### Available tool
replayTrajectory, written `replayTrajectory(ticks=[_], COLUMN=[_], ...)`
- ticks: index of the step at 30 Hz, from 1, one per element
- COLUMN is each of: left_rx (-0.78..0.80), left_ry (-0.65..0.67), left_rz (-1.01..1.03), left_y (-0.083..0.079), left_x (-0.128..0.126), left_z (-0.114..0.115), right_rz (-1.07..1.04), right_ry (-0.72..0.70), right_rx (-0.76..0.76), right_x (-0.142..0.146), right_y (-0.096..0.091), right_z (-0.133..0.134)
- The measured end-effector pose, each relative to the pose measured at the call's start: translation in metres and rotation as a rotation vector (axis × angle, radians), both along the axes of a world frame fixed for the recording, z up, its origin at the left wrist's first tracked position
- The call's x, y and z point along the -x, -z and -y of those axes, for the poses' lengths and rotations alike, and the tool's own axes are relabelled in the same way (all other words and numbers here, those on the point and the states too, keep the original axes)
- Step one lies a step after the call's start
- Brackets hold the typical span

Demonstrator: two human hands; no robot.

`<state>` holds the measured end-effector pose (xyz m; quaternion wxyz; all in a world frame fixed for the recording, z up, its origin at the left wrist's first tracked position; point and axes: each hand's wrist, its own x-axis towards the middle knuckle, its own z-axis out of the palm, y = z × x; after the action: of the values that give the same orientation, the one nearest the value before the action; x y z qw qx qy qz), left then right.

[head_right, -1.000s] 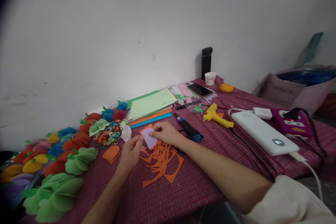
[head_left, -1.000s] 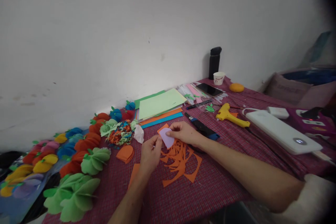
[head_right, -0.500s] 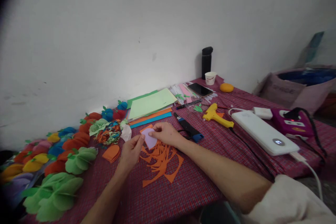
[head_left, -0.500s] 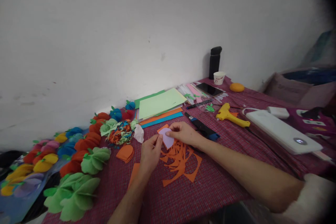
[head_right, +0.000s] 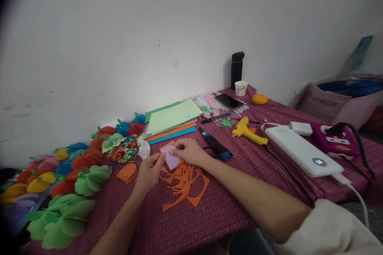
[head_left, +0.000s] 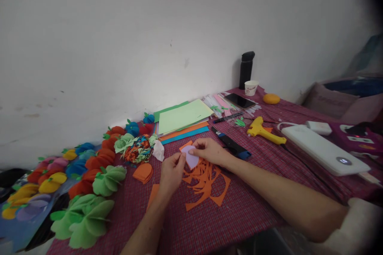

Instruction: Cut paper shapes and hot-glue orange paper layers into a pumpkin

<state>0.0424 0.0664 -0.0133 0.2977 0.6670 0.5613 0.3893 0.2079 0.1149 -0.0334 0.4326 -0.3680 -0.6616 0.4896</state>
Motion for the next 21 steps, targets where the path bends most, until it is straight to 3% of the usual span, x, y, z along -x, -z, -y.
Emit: replayTrajectory(ticks=[21], left_rx=[0.005], left_ry=[-0.001], left_rz=[0.001], left_y=[0.0003], left_x=[-0.0005], left_z=[-0.0005], right_rz=[-0.034], right_ry=[0.019], right_rx=[0.072], right_x=[0.0001], right_y=[-0.0031], right_z=[0.0027])
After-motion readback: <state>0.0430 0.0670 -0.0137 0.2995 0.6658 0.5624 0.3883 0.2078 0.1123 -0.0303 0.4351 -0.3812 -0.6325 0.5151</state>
